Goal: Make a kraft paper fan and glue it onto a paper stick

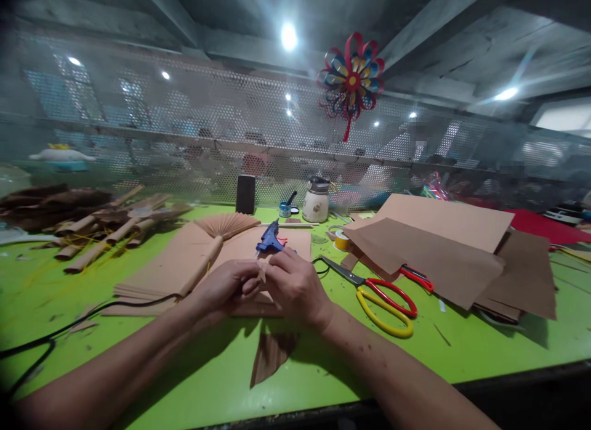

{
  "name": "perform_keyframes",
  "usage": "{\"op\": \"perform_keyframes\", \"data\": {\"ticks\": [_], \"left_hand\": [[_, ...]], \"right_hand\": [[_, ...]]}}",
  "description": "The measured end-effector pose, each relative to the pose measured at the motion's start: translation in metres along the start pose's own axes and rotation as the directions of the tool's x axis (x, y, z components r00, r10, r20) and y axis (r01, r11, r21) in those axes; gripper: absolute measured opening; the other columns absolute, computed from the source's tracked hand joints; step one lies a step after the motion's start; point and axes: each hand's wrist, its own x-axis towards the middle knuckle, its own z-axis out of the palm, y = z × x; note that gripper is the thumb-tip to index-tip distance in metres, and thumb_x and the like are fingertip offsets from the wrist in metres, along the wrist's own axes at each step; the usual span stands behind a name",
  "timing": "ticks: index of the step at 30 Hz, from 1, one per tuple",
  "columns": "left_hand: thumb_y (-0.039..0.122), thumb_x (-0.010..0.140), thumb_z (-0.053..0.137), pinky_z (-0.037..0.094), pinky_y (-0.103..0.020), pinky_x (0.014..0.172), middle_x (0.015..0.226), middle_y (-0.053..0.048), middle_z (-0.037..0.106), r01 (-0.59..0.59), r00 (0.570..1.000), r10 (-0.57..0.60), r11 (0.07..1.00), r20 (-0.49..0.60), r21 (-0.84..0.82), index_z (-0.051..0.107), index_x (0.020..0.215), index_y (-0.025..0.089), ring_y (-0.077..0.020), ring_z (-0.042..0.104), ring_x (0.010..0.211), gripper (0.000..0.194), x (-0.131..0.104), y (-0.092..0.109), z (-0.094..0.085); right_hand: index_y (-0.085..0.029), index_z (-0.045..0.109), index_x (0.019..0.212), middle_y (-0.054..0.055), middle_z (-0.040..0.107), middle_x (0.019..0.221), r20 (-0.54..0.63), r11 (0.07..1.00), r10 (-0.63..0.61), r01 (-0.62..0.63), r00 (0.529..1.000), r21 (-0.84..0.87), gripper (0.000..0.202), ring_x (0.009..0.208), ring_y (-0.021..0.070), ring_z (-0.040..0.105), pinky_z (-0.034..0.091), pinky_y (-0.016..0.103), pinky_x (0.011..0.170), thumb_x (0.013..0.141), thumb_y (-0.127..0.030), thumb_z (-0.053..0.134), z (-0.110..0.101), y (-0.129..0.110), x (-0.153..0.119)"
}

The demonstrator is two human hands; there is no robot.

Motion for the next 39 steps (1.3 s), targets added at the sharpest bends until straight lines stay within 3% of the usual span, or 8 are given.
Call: {"op": "perform_keyframes", "data": {"ticks": [13, 19, 22, 24, 27, 30, 34, 39], "left_hand": [[0.023, 0.070, 0.056, 0.019, -0.023, 0.044, 0.040, 0.007, 0.034, -0.080, 0.995, 0.083, 0.996, -0.061, 0.036, 0.042, 0.047, 0.019, -0.0075, 0.025, 0.042, 0.027, 0.002, -0.009, 0.004], [0.029, 0.071, 0.059, 0.024, -0.020, 0.043, 0.040, 0.004, 0.045, -0.017, 1.000, 0.019, 0.997, -0.025, 0.079, 0.047, 0.050, 0.017, -0.0074, 0.034, 0.041, 0.027, 0.000, -0.006, 0.004], [0.034, 0.071, 0.063, 0.025, -0.019, 0.042, 0.043, 0.003, 0.051, 0.036, 0.997, -0.029, 0.995, -0.076, 0.098, 0.056, 0.067, 0.016, -0.0081, 0.039, 0.039, 0.020, -0.001, -0.001, 0.006], [0.035, 0.071, 0.063, 0.026, -0.018, 0.041, 0.044, 0.004, 0.050, 0.023, 0.987, -0.004, 0.993, -0.161, 0.117, 0.058, 0.076, 0.016, -0.0081, 0.039, 0.039, 0.021, 0.001, 0.002, 0.005], [0.035, 0.074, 0.060, 0.025, -0.017, 0.039, 0.046, 0.004, 0.050, -0.046, 0.969, 0.085, 0.985, -0.231, 0.167, 0.058, 0.078, 0.016, -0.0070, 0.038, 0.038, 0.020, 0.005, 0.002, 0.000], [0.033, 0.073, 0.061, 0.026, -0.017, 0.040, 0.047, 0.004, 0.050, -0.087, 0.961, 0.135, 0.976, -0.242, 0.198, 0.058, 0.077, 0.015, -0.0069, 0.041, 0.040, 0.018, 0.010, 0.001, -0.005], [0.033, 0.072, 0.061, 0.028, -0.018, 0.042, 0.048, 0.004, 0.051, -0.119, 0.955, 0.175, 0.965, -0.238, 0.233, 0.059, 0.077, 0.015, -0.0072, 0.042, 0.041, 0.019, 0.012, -0.002, -0.008], [0.035, 0.075, 0.056, 0.031, -0.020, 0.043, 0.049, 0.004, 0.050, -0.152, 0.945, 0.229, 0.940, -0.234, 0.306, 0.059, 0.077, 0.016, -0.0084, 0.042, 0.041, 0.020, 0.016, -0.004, -0.011]], "right_hand": [[-0.016, 0.064, 0.090, 0.009, 0.060, 0.083, -0.021, 1.000, 0.024, -0.023, 0.999, 0.016, 0.015, 0.077, 0.0182, 0.051, 0.045, 0.032, 0.070, 0.088, -0.012, 0.049, 0.004, -0.001, -0.007], [-0.017, 0.063, 0.085, 0.008, 0.060, 0.083, -0.063, 0.962, 0.217, -0.202, 0.974, 0.184, 0.013, 0.078, 0.0178, 0.056, 0.048, 0.031, 0.071, 0.087, -0.016, 0.051, -0.003, 0.006, -0.001], [-0.016, 0.062, 0.072, 0.005, 0.061, 0.072, -0.025, 0.810, 0.523, -0.487, 0.852, 0.326, 0.014, 0.068, 0.0160, 0.056, 0.046, 0.029, 0.064, 0.083, -0.023, 0.057, -0.011, 0.022, 0.003], [-0.015, 0.060, 0.065, 0.003, 0.061, 0.063, 0.228, 0.572, 0.667, -0.683, 0.710, 0.454, 0.021, 0.057, 0.0128, 0.053, 0.043, 0.026, 0.055, 0.081, -0.028, 0.060, -0.017, 0.036, 0.003], [-0.012, 0.062, 0.066, 0.002, 0.062, 0.060, 0.619, 0.251, 0.564, -0.828, 0.546, 0.501, 0.024, 0.051, 0.0086, 0.052, 0.038, 0.020, 0.049, 0.078, -0.033, 0.066, -0.023, 0.050, -0.001], [-0.010, 0.066, 0.072, 0.004, 0.064, 0.064, 0.740, 0.101, 0.454, -0.854, 0.496, 0.511, 0.024, 0.053, 0.0077, 0.055, 0.040, 0.018, 0.050, 0.076, -0.034, 0.070, -0.023, 0.057, -0.005], [-0.010, 0.066, 0.076, 0.008, 0.067, 0.070, 0.601, 0.007, 0.687, -0.831, 0.408, 0.556, 0.030, 0.052, 0.0092, 0.056, 0.044, 0.019, 0.047, 0.076, -0.040, 0.070, -0.021, 0.071, -0.008], [-0.015, 0.055, 0.060, -0.002, 0.050, 0.047, 0.227, 0.107, 0.930, -0.805, 0.288, 0.584, 0.047, 0.037, 0.0056, 0.040, 0.027, 0.017, 0.034, 0.076, -0.059, 0.061, -0.021, 0.087, -0.010]]}}
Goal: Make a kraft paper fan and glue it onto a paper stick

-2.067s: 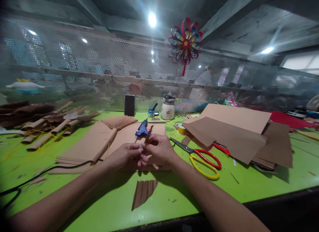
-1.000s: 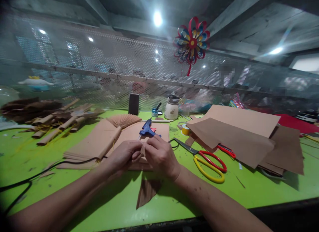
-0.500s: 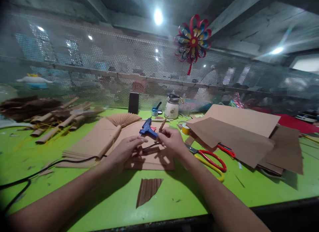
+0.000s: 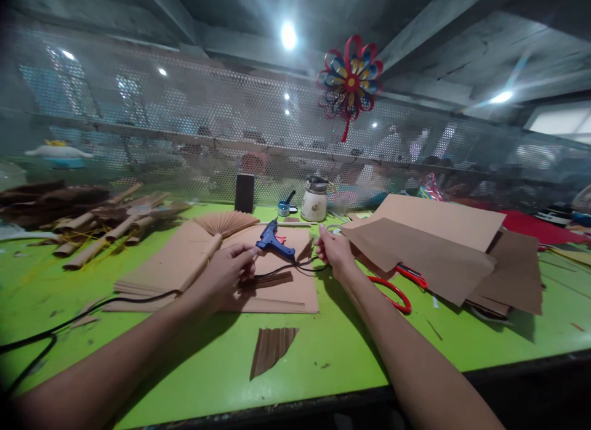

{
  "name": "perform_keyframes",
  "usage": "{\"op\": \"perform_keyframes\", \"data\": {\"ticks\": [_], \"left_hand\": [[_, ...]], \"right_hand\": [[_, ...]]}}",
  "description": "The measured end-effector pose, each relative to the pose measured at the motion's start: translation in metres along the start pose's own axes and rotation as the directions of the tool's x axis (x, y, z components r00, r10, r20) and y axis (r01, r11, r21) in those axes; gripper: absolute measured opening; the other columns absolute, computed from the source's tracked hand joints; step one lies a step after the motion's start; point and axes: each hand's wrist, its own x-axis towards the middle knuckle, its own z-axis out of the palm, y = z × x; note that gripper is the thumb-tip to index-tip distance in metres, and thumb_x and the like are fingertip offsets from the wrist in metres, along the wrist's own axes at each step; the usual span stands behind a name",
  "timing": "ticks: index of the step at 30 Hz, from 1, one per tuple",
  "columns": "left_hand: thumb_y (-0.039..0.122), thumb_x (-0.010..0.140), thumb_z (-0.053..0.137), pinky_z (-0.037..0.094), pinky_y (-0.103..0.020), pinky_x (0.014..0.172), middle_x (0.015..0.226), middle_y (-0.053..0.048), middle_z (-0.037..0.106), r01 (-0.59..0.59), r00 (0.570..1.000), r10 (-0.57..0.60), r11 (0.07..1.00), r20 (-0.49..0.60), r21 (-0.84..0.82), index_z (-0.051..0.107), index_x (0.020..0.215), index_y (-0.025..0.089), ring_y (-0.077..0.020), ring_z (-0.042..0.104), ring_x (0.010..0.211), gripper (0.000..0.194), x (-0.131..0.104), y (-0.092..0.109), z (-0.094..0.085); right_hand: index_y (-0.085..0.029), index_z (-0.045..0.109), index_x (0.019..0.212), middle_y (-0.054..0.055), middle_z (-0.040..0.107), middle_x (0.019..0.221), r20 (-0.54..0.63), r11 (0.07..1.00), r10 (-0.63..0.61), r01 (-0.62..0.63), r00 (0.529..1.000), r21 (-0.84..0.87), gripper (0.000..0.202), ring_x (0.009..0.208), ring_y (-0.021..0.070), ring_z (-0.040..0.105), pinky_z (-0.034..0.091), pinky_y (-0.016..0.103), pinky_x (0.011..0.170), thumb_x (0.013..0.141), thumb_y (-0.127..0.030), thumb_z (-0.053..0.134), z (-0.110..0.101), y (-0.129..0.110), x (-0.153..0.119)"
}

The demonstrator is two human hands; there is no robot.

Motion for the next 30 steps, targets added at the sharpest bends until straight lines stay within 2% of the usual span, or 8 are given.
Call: {"op": "perform_keyframes", "data": {"ticks": [4, 6, 8, 10, 14, 19, 24, 30], "left_hand": [[0.036, 0.075, 0.057, 0.033, -0.022, 0.048, 0.051, 0.003, 0.053, -0.065, 0.998, 0.067, 0.991, -0.014, 0.119, 0.060, 0.073, 0.016, -0.0109, 0.046, 0.047, 0.020, 0.000, 0.001, -0.002], [0.036, 0.075, 0.057, 0.034, -0.023, 0.051, 0.053, 0.002, 0.055, -0.091, 0.995, 0.096, 0.978, -0.022, 0.187, 0.062, 0.074, 0.016, -0.0120, 0.048, 0.050, 0.021, -0.001, 0.003, -0.003], [0.035, 0.076, 0.057, 0.035, -0.024, 0.053, 0.055, 0.001, 0.057, -0.110, 0.993, 0.119, 0.963, -0.023, 0.245, 0.064, 0.076, 0.016, -0.0133, 0.050, 0.054, 0.020, -0.003, 0.005, -0.004], [0.032, 0.075, 0.056, 0.036, -0.025, 0.055, 0.057, 0.000, 0.059, -0.121, 0.991, 0.130, 0.951, -0.012, 0.285, 0.064, 0.076, 0.016, -0.0146, 0.052, 0.056, 0.018, -0.003, 0.004, -0.004], [0.028, 0.075, 0.054, 0.037, -0.025, 0.052, 0.057, 0.000, 0.060, -0.121, 0.992, 0.123, 0.941, 0.013, 0.315, 0.064, 0.079, 0.017, -0.0154, 0.053, 0.054, 0.016, -0.001, -0.003, -0.004], [0.025, 0.077, 0.046, 0.044, -0.025, 0.052, 0.068, -0.004, 0.064, -0.106, 0.994, 0.112, 0.959, -0.009, 0.265, 0.061, 0.089, 0.015, -0.0170, 0.061, 0.060, 0.021, 0.004, -0.009, -0.004], [0.027, 0.077, 0.048, 0.044, -0.023, 0.054, 0.076, -0.004, 0.063, -0.113, 0.988, 0.133, 0.964, -0.072, 0.241, 0.059, 0.093, 0.015, -0.0157, 0.059, 0.065, 0.023, 0.008, -0.003, -0.008], [0.034, 0.071, 0.063, 0.035, -0.023, 0.048, 0.057, -0.002, 0.061, -0.104, 0.993, 0.078, 0.940, 0.093, 0.324, 0.063, 0.059, 0.017, -0.0149, 0.052, 0.053, 0.021, 0.001, 0.000, -0.006]], "right_hand": [[-0.015, 0.055, 0.056, -0.004, 0.046, 0.044, 0.023, 0.986, -0.153, 0.154, 0.988, -0.062, 0.045, 0.039, 0.0057, 0.037, 0.027, 0.018, 0.038, 0.074, -0.055, 0.065, 0.006, -0.008, -0.013], [-0.015, 0.057, 0.056, -0.003, 0.048, 0.045, 0.220, 0.941, -0.242, 0.284, 0.945, -0.184, 0.039, 0.042, 0.0068, 0.039, 0.030, 0.019, 0.042, 0.075, -0.048, 0.066, 0.011, -0.014, -0.024], [-0.014, 0.060, 0.058, -0.002, 0.051, 0.048, 0.447, 0.859, -0.232, 0.397, 0.864, -0.322, 0.031, 0.045, 0.0084, 0.043, 0.032, 0.021, 0.046, 0.077, -0.039, 0.065, 0.014, -0.020, -0.034], [-0.014, 0.066, 0.066, 0.001, 0.060, 0.057, 0.564, 0.751, -0.188, 0.489, 0.804, -0.445, 0.020, 0.052, 0.0107, 0.050, 0.035, 0.022, 0.051, 0.078, -0.030, 0.063, 0.017, -0.023, -0.041], [-0.016, 0.073, 0.087, 0.006, 0.070, 0.076, 0.626, 0.495, -0.120, 0.593, 0.771, -0.636, 0.017, 0.065, 0.0147, 0.058, 0.036, 0.022, 0.056, 0.081, -0.022, 0.058, 0.020, -0.023, -0.047], [-0.020, 0.070, 0.099, 0.008, 0.071, 0.084, 0.683, 0.252, -0.093, 0.680, 0.725, -0.688, 0.021, 0.072, 0.0182, 0.061, 0.035, 0.024, 0.059, 0.083, -0.026, 0.059, 0.022, -0.010, -0.044], [-0.020, 0.070, 0.093, 0.007, 0.071, 0.082, 0.705, 0.203, -0.129, 0.714, 0.698, -0.670, 0.017, 0.073, 0.0187, 0.061, 0.035, 0.025, 0.061, 0.082, -0.020, 0.057, 0.026, -0.001, -0.043], [-0.017, 0.071, 0.084, 0.006, 0.066, 0.082, 0.706, 0.223, -0.336, 0.781, 0.624, -0.584, 0.015, 0.071, 0.0163, 0.056, 0.036, 0.025, 0.063, 0.080, -0.013, 0.058, 0.026, -0.007, -0.043]]}}
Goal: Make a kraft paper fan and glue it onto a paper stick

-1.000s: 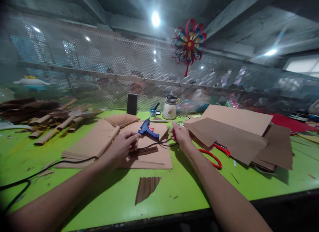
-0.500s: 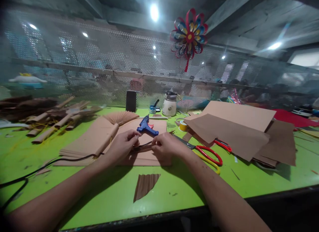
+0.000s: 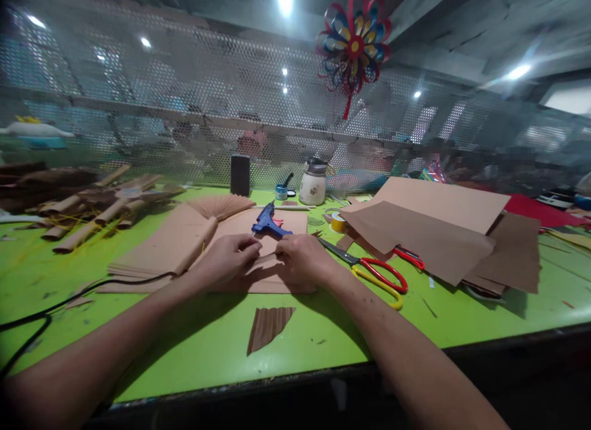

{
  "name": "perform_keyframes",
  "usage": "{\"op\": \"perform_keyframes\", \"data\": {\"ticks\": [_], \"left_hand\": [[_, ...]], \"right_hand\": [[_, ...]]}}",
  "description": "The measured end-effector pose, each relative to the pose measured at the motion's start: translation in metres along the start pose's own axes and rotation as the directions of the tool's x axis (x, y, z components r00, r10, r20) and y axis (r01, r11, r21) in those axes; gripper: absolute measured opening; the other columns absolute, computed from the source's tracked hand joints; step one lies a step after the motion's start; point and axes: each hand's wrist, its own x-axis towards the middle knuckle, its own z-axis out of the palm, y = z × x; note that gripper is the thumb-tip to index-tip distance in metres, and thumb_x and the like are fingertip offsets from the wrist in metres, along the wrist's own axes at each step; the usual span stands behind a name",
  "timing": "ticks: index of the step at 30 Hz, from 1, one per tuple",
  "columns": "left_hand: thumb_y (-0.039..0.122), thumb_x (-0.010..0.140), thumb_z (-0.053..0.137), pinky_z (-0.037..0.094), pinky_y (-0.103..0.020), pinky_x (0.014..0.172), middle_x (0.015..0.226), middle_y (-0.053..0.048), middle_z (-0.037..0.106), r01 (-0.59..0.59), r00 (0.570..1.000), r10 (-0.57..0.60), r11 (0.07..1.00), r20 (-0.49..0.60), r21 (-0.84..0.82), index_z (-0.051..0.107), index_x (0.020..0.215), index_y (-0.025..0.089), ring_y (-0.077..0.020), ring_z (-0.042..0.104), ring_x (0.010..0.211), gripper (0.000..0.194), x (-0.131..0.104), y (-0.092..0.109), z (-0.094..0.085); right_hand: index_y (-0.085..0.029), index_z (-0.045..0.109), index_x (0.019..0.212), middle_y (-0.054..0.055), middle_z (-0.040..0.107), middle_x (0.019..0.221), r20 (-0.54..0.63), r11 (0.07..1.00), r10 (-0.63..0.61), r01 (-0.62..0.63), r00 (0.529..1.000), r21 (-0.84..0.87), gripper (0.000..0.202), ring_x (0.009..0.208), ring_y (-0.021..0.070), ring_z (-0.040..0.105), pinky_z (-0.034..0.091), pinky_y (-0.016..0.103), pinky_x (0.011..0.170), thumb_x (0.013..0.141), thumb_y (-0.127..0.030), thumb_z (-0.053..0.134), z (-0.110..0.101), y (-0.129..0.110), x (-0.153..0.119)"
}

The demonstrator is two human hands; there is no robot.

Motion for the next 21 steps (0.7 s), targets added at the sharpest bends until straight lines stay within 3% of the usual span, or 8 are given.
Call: {"op": "perform_keyframes", "data": {"ticks": [3, 6, 8, 10, 13, 15, 17, 21], "left_hand": [[0.043, 0.075, 0.059, 0.033, -0.024, 0.045, 0.046, -0.003, 0.057, 0.019, 0.992, -0.020, 1.000, 0.122, 0.015, 0.058, 0.046, 0.017, -0.0145, 0.048, 0.045, 0.039, -0.005, 0.008, 0.002], [0.048, 0.077, 0.055, 0.035, -0.023, 0.045, 0.052, -0.004, 0.061, 0.045, 0.976, -0.030, 0.997, 0.217, -0.064, 0.063, 0.056, 0.015, -0.0143, 0.051, 0.048, 0.040, -0.007, 0.017, 0.001], [0.048, 0.075, 0.058, 0.033, -0.022, 0.043, 0.056, -0.002, 0.061, 0.099, 0.968, -0.060, 0.983, 0.243, -0.153, 0.063, 0.066, 0.015, -0.0121, 0.048, 0.046, 0.034, -0.008, 0.021, -0.001], [0.045, 0.074, 0.061, 0.032, -0.020, 0.042, 0.057, 0.000, 0.059, 0.130, 0.971, -0.082, 0.968, 0.223, -0.213, 0.061, 0.071, 0.016, -0.0104, 0.045, 0.045, 0.030, -0.008, 0.023, -0.001], [0.043, 0.073, 0.062, 0.033, -0.020, 0.046, 0.057, 0.002, 0.057, 0.087, 0.984, -0.046, 0.967, 0.171, -0.239, 0.059, 0.072, 0.016, -0.0100, 0.046, 0.048, 0.027, -0.009, 0.022, 0.000], [0.042, 0.073, 0.062, 0.036, -0.021, 0.049, 0.059, 0.001, 0.058, 0.057, 0.985, -0.016, 0.968, 0.169, -0.242, 0.059, 0.072, 0.015, -0.0106, 0.048, 0.052, 0.028, -0.009, 0.021, 0.002], [0.043, 0.074, 0.061, 0.038, -0.022, 0.053, 0.062, -0.001, 0.060, 0.026, 0.984, 0.017, 0.972, 0.178, -0.235, 0.059, 0.073, 0.015, -0.0121, 0.051, 0.056, 0.028, -0.009, 0.020, 0.004], [0.043, 0.075, 0.059, 0.040, -0.025, 0.059, 0.068, -0.004, 0.065, -0.061, 0.992, 0.071, 0.994, 0.108, -0.094, 0.062, 0.072, 0.015, -0.0162, 0.056, 0.063, 0.028, -0.008, 0.018, 0.003]], "right_hand": [[-0.016, 0.069, 0.080, 0.005, 0.060, 0.074, -0.168, 0.999, -0.018, 0.010, 0.986, -0.046, 0.016, 0.068, 0.0158, 0.052, 0.035, 0.025, 0.061, 0.084, -0.013, 0.053, -0.003, 0.000, 0.001], [-0.016, 0.068, 0.081, 0.005, 0.055, 0.072, -0.284, 0.999, -0.054, 0.052, 0.957, -0.015, 0.018, 0.069, 0.0168, 0.050, 0.037, 0.027, 0.063, 0.086, -0.014, 0.051, -0.004, -0.001, 0.000], [-0.018, 0.067, 0.091, 0.006, 0.057, 0.079, -0.356, 0.989, -0.016, 0.068, 0.934, 0.132, 0.017, 0.075, 0.0176, 0.052, 0.040, 0.029, 0.068, 0.086, -0.015, 0.051, -0.003, -0.003, 0.001], [-0.021, 0.062, 0.110, 0.006, 0.059, 0.089, -0.390, 0.903, 0.114, 0.068, 0.914, 0.424, 0.028, 0.079, 0.0176, 0.054, 0.044, 0.029, 0.070, 0.084, -0.016, 0.053, -0.002, -0.005, 0.001], [-0.024, 0.052, 0.124, 0.006, 0.062, 0.098, -0.197, 0.493, 0.294, 0.028, 0.935, 0.869, 0.047, 0.080, 0.0172, 0.059, 0.048, 0.028, 0.066, 0.078, -0.019, 0.060, -0.001, -0.010, 0.003], [-0.021, 0.058, 0.115, 0.007, 0.065, 0.095, -0.009, 0.226, 0.303, -0.063, 0.953, 0.972, 0.039, 0.076, 0.0167, 0.061, 0.049, 0.028, 0.064, 0.077, -0.025, 0.063, 0.000, -0.014, 0.004], [-0.015, 0.065, 0.097, 0.007, 0.067, 0.082, 0.101, 0.120, 0.314, -0.145, 0.944, 0.982, 0.028, 0.067, 0.0144, 0.061, 0.046, 0.025, 0.060, 0.077, -0.034, 0.066, 0.002, -0.017, 0.004], [-0.011, 0.068, 0.079, 0.004, 0.066, 0.064, 0.148, 0.087, 0.357, -0.191, 0.922, 0.978, 0.033, 0.052, 0.0091, 0.053, 0.041, 0.022, 0.052, 0.069, -0.042, 0.075, 0.009, -0.021, 0.006]]}}
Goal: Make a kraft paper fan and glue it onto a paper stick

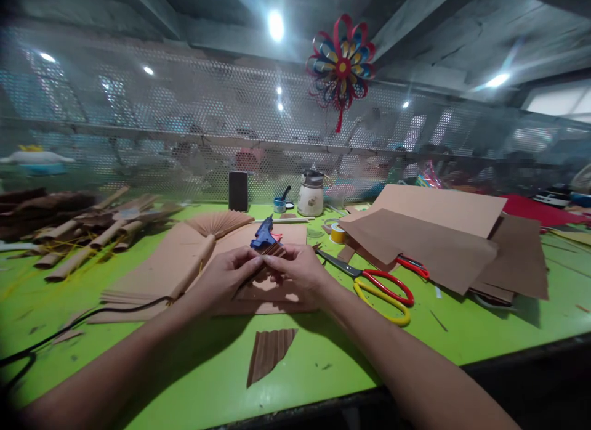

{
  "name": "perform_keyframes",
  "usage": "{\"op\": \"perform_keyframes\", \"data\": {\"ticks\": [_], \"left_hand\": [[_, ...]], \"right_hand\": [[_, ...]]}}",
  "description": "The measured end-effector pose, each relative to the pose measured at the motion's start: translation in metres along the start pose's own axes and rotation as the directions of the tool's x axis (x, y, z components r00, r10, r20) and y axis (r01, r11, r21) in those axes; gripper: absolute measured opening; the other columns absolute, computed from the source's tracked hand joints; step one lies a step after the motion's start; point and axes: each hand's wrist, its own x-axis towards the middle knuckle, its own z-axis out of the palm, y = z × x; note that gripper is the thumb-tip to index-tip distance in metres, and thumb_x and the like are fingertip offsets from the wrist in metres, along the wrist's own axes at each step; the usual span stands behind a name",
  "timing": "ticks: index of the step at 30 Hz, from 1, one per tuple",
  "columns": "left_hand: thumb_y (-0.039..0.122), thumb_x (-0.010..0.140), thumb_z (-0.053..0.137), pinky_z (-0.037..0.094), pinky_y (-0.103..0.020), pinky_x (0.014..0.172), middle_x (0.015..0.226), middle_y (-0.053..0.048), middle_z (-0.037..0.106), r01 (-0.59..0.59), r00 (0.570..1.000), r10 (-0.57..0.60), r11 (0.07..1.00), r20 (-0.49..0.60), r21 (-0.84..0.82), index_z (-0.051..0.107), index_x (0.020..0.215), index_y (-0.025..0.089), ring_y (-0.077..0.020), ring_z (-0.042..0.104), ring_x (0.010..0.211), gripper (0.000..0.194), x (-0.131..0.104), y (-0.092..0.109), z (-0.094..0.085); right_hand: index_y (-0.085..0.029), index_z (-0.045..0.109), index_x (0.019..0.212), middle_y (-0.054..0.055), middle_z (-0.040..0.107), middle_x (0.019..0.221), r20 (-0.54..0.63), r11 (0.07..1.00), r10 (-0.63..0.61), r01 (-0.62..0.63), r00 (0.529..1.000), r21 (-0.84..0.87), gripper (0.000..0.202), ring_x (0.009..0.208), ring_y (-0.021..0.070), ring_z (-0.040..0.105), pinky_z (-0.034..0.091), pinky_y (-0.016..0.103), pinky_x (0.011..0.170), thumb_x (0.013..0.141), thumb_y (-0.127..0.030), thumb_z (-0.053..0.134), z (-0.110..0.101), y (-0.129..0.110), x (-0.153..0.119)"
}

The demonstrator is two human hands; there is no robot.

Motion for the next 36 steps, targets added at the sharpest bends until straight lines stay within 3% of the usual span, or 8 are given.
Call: {"op": "perform_keyframes", "data": {"ticks": [6, 10, 15, 21, 25, 28, 36], "left_hand": [[0.044, 0.078, 0.055, 0.040, -0.026, 0.061, 0.068, -0.003, 0.065, -0.064, 0.995, 0.076, 0.980, -0.058, 0.189, 0.066, 0.075, 0.015, -0.0181, 0.055, 0.065, 0.031, 0.003, 0.000, -0.008], [0.046, 0.076, 0.059, 0.038, -0.024, 0.055, 0.064, -0.001, 0.062, -0.055, 0.996, 0.063, 0.991, -0.062, 0.124, 0.066, 0.072, 0.016, -0.0155, 0.052, 0.061, 0.032, 0.003, 0.002, -0.010], [0.048, 0.072, 0.064, 0.031, -0.021, 0.046, 0.053, 0.003, 0.053, 0.021, 0.996, -0.022, 1.000, -0.087, -0.005, 0.061, 0.064, 0.016, -0.0107, 0.043, 0.050, 0.033, 0.005, 0.001, -0.014], [0.049, 0.062, 0.073, 0.035, -0.020, 0.046, 0.056, 0.001, 0.058, 0.083, 0.991, -0.091, 0.993, -0.097, -0.081, 0.062, 0.064, 0.015, -0.0116, 0.049, 0.052, 0.036, 0.005, 0.008, -0.019], [0.051, 0.067, 0.065, 0.022, -0.019, 0.037, 0.039, 0.006, 0.041, 0.126, 0.988, -0.127, 0.992, -0.090, -0.019, 0.056, 0.055, 0.017, -0.0075, 0.032, 0.037, 0.037, 0.003, 0.013, -0.021], [0.049, 0.069, 0.063, 0.018, -0.019, 0.036, 0.039, 0.007, 0.036, 0.071, 0.990, -0.066, 0.997, -0.123, 0.034, 0.053, 0.052, 0.018, -0.0070, 0.029, 0.036, 0.036, 0.004, 0.011, -0.021], [0.046, 0.078, 0.055, 0.026, -0.021, 0.044, 0.047, 0.005, 0.041, -0.084, 0.985, 0.111, 0.977, -0.132, 0.195, 0.049, 0.052, 0.019, -0.0099, 0.036, 0.046, 0.038, 0.008, 0.007, -0.024]], "right_hand": [[-0.013, 0.065, 0.073, -0.001, 0.061, 0.060, -0.014, 0.999, 0.034, -0.033, 0.999, 0.035, 0.031, 0.048, 0.0070, 0.051, 0.041, 0.020, 0.048, 0.063, -0.040, 0.079, -0.003, 0.004, 0.003], [-0.013, 0.064, 0.070, -0.002, 0.061, 0.058, 0.031, 0.998, -0.012, 0.014, 0.999, -0.064, 0.030, 0.046, 0.0070, 0.050, 0.041, 0.020, 0.047, 0.064, -0.039, 0.079, -0.008, -0.001, 0.003], [-0.012, 0.064, 0.070, 0.000, 0.064, 0.061, 0.136, 0.996, 0.046, -0.035, 0.990, -0.083, 0.029, 0.048, 0.0066, 0.053, 0.039, 0.019, 0.047, 0.066, -0.038, 0.077, -0.014, -0.007, 0.000], [-0.011, 0.065, 0.072, 0.000, 0.065, 0.062, 0.173, 0.994, 0.097, -0.086, 0.980, -0.068, 0.028, 0.048, 0.0061, 0.053, 0.038, 0.017, 0.046, 0.065, -0.034, 0.079, -0.018, -0.011, 0.000], [-0.011, 0.066, 0.077, 0.002, 0.066, 0.063, 0.209, 0.988, 0.134, -0.115, 0.969, -0.102, 0.027, 0.049, 0.0063, 0.054, 0.036, 0.016, 0.044, 0.066, -0.032, 0.079, -0.025, -0.013, -0.001], [-0.011, 0.067, 0.078, 0.002, 0.066, 0.063, 0.220, 0.984, 0.147, -0.122, 0.964, -0.127, 0.025, 0.048, 0.0057, 0.052, 0.036, 0.016, 0.044, 0.066, -0.030, 0.079, -0.027, -0.014, -0.001], [-0.011, 0.066, 0.074, 0.001, 0.065, 0.062, 0.243, 0.988, 0.134, -0.110, 0.961, -0.111, 0.021, 0.047, 0.0047, 0.051, 0.037, 0.015, 0.044, 0.068, -0.027, 0.077, -0.027, -0.014, -0.002]]}}
